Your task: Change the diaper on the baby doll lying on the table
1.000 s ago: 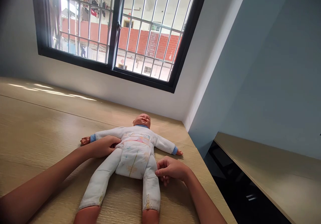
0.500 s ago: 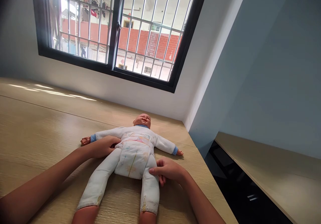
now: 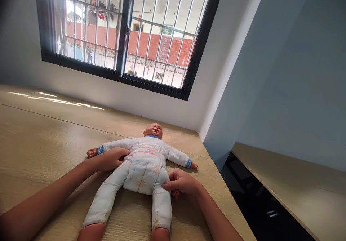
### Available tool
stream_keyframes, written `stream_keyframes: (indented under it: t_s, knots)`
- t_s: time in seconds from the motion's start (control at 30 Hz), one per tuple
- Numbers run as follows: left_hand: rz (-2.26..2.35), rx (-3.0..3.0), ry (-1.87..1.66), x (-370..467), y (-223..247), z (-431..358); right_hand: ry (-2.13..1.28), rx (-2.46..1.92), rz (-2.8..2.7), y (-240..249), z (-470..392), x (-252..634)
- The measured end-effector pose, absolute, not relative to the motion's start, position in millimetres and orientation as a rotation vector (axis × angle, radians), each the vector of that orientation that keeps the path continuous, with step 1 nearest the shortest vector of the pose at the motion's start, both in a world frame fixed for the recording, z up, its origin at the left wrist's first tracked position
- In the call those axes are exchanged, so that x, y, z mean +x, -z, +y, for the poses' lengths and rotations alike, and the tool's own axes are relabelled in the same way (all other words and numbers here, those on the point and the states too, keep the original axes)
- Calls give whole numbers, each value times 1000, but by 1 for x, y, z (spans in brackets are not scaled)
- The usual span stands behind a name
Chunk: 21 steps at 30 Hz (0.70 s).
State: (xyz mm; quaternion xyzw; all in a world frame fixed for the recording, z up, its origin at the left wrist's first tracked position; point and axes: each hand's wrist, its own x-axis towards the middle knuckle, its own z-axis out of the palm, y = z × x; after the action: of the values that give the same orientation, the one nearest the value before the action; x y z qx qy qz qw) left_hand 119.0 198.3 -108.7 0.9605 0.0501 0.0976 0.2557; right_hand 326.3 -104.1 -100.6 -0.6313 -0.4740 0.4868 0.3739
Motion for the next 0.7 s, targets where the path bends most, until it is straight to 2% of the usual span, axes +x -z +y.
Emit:
stream_keyframes:
  t_s: [0.47, 0.7]
  knots:
    - [145, 2633, -262, 119, 108, 198, -1183, -1643, -1260, 100, -104, 328]
    - [135, 2647, -284, 119, 110, 198, -1052, -1847, -1358, 98, -102, 320]
